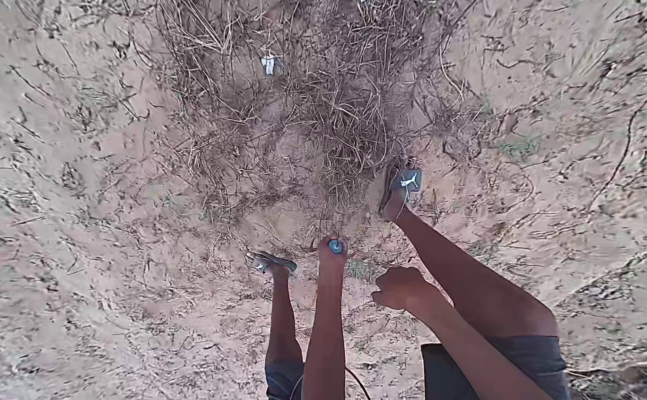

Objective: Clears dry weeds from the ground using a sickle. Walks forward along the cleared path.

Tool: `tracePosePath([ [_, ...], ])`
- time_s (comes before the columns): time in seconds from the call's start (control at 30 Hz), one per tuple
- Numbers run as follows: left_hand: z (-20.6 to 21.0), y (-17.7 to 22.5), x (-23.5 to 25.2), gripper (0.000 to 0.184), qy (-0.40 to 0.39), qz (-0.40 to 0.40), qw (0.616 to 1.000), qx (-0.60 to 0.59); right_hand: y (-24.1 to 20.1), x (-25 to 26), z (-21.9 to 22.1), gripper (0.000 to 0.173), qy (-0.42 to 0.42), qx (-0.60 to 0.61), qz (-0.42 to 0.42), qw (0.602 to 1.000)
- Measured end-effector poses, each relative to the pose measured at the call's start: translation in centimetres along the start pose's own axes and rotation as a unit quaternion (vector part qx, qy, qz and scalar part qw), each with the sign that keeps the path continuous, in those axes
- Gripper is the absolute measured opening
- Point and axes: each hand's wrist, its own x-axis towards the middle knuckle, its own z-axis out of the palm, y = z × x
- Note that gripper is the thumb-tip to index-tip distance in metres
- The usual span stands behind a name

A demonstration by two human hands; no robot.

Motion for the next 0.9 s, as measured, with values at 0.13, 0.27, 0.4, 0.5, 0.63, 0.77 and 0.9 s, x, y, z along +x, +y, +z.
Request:
tracePosePath([
  [0.13,7.7,-0.1,-11.7,0.008,-0.172,-0.03,0.984,0.046,-1.3,1.4,3.7,0.049,-0.036,-0.017,0.047,0.998],
  [0.27,5.6,2.9,-16.9,0.016,-0.232,-0.057,0.971,0.003,-2.1,1.1,4.0,0.047,-0.051,-0.048,0.046,0.996],
  [0.4,-5.0,1.7,-11.5,0.033,-0.08,-0.035,0.995,-0.05,-1.5,-0.1,2.4,0.042,-0.015,0.002,0.015,1.0],
  [0.5,-12.7,-2.4,-1.6,0.036,-0.009,-0.07,0.993,-0.091,-0.6,-0.1,2.1,0.042,-0.013,0.042,0.006,0.999],
  [0.63,-6.8,-4.5,3.3,0.027,-0.039,-0.062,0.992,-0.098,0.1,0.6,2.6,0.042,0.0,0.058,-0.01,0.998],
  [0.77,9.4,-2.1,-8.7,0.02,-0.129,-0.036,0.986,-0.095,0.5,1.1,4.2,0.039,-0.015,0.056,-0.001,0.998],
  [0.9,14.7,0.6,-18.4,0.024,-0.344,-0.061,0.93,-0.116,-0.1,1.0,5.0,0.04,0.018,0.038,-0.012,0.999],
])
